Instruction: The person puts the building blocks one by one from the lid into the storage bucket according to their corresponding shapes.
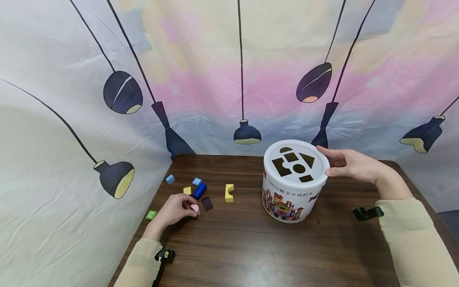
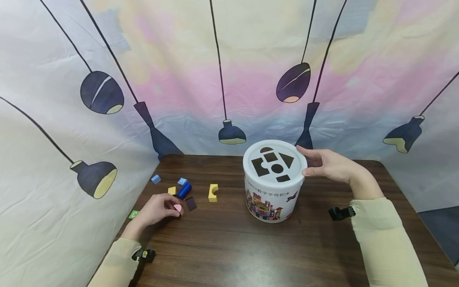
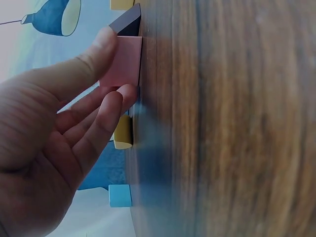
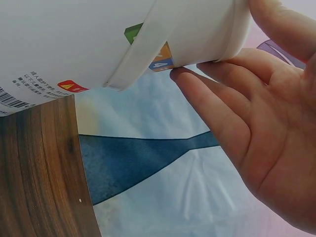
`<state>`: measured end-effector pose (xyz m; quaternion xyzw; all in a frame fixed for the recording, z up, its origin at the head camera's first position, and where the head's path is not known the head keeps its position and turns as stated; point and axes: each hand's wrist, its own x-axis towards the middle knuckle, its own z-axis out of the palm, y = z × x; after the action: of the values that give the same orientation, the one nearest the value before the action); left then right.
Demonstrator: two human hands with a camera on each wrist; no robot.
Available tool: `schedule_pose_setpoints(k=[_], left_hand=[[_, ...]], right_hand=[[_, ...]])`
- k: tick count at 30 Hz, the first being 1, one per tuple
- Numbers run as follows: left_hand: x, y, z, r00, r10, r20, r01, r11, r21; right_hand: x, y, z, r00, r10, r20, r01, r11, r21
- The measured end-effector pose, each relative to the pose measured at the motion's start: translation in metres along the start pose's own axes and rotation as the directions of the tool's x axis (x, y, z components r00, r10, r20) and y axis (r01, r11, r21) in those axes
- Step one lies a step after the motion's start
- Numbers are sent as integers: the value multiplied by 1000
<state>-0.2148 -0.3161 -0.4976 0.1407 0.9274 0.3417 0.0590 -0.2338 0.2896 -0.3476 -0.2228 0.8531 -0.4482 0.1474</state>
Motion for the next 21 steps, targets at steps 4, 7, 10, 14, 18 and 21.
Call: schedule_pose_setpoints(k=[4,7,10,14,18,21], left_hand=[[-1,0,-2,1000,20,1,-20,999,35],[-2,-1,-2,999,42,2,-42,998,57],[-3,-1,-2,999,55,1,-55,996,72],[-3,-2,-1,998,56,-1,-55,995,77],[-3,-3,-1,999,52,3,-52,996,69],[-3,-3,-1,999,51,1,-51,996,72]], right_hand=[[0,-1,0,1000,5,-5,-5,1000,-10],[-1,-2,0,1000,7,-4,-7,1000,-2],[-1,-2,0,1000,9,-2,-9,1000,-2],[0,-2,0,1000,8,-1,-8,1000,-12],[0,-3,-1,1000,17,3,-17,1000,-2],[1,-3,-1,1000,22,5,-22,1000,1]])
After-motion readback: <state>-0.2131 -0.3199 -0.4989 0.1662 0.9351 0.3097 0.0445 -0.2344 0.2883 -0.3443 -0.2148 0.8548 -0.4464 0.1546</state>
